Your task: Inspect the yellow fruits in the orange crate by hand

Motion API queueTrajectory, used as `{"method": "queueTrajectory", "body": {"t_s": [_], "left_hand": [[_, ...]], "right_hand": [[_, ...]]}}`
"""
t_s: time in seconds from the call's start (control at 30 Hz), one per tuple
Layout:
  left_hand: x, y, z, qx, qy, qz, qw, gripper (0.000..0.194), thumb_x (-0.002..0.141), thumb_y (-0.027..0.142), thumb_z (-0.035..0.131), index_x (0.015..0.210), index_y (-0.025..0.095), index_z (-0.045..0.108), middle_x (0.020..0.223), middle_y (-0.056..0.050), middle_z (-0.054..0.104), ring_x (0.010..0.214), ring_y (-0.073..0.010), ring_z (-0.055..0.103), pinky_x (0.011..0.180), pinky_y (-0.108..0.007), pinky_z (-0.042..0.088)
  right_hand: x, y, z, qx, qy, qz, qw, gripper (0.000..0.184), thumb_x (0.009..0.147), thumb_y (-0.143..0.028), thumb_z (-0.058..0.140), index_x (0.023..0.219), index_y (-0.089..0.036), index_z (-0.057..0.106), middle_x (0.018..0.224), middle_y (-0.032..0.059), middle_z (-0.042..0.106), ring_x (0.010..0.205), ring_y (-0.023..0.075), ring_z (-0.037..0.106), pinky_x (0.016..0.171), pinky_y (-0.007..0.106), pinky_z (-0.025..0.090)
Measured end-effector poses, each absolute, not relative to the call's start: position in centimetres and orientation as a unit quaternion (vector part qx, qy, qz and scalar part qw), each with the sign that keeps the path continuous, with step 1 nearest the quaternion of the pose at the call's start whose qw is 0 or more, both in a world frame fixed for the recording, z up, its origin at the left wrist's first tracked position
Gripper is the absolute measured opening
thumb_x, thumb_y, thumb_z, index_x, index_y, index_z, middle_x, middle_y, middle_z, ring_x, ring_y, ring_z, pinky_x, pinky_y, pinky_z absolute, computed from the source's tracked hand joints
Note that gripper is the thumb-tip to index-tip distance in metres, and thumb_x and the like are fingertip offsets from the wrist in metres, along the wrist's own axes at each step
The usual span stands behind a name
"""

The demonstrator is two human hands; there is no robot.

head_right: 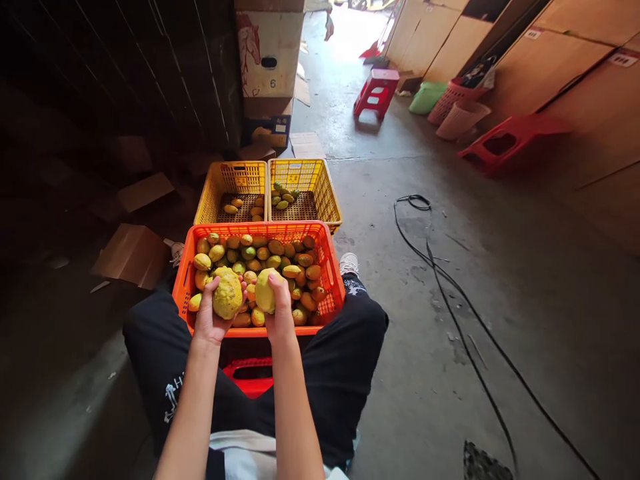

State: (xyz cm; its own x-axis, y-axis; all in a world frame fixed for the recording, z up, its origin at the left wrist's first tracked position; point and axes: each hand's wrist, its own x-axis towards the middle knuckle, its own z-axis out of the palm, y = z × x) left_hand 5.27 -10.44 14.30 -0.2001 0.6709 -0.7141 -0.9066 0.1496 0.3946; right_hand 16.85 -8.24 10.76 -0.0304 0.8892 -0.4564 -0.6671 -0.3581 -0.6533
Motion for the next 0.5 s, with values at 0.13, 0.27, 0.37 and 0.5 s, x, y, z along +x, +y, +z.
{"method": "queueTrajectory", "body": {"t_s": [0.13, 0.27, 0.37, 0.5], "left_hand": [[5.8, -10.3, 14.3, -0.123, 0.453, 0.649, 0.599, 0.033, 0.079, 0.026, 0.083, 0.110, 0.020, 0.074, 0.096, -0.006, 0.083, 0.101, -0.0288, 0.085, 0.086, -0.037, 0.072], [5.9, -10.2, 13.9, -0.116, 0.456, 0.640, 0.607, 0.028, 0.078, 0.029, 0.083, 0.103, 0.019, 0.075, 0.097, -0.007, 0.084, 0.104, -0.0304, 0.085, 0.085, -0.034, 0.071], [5.7, -10.2, 14.0, -0.110, 0.455, 0.645, 0.604, 0.026, 0.083, 0.034, 0.078, 0.103, 0.019, 0.075, 0.098, -0.008, 0.084, 0.104, -0.0304, 0.084, 0.085, -0.035, 0.071], [5.5, -10.2, 14.3, -0.121, 0.478, 0.634, 0.595, 0.024, 0.091, 0.038, 0.068, 0.104, 0.019, 0.074, 0.099, -0.009, 0.084, 0.102, -0.0295, 0.085, 0.085, -0.037, 0.071]], "right_hand": [[16.3, -8.3, 11.5, -0.435, -0.115, 0.708, 0.544, 0.043, 0.066, -0.052, 0.091, 0.093, -0.027, 0.070, 0.084, -0.0027, 0.074, 0.077, 0.0186, 0.072, 0.067, 0.029, 0.063], [16.2, -8.3, 11.7, -0.446, -0.103, 0.710, 0.535, 0.041, 0.067, -0.055, 0.087, 0.094, -0.028, 0.070, 0.087, -0.0009, 0.076, 0.083, 0.0230, 0.076, 0.068, 0.033, 0.065], [16.3, -8.2, 11.8, -0.438, -0.100, 0.719, 0.531, 0.044, 0.070, -0.061, 0.080, 0.095, -0.025, 0.074, 0.087, 0.0035, 0.078, 0.088, 0.0272, 0.078, 0.068, 0.034, 0.065], [16.4, -8.0, 12.0, -0.421, -0.104, 0.722, 0.540, 0.045, 0.074, -0.060, 0.075, 0.100, -0.023, 0.078, 0.084, 0.0027, 0.078, 0.079, 0.0247, 0.078, 0.064, 0.033, 0.064]]}}
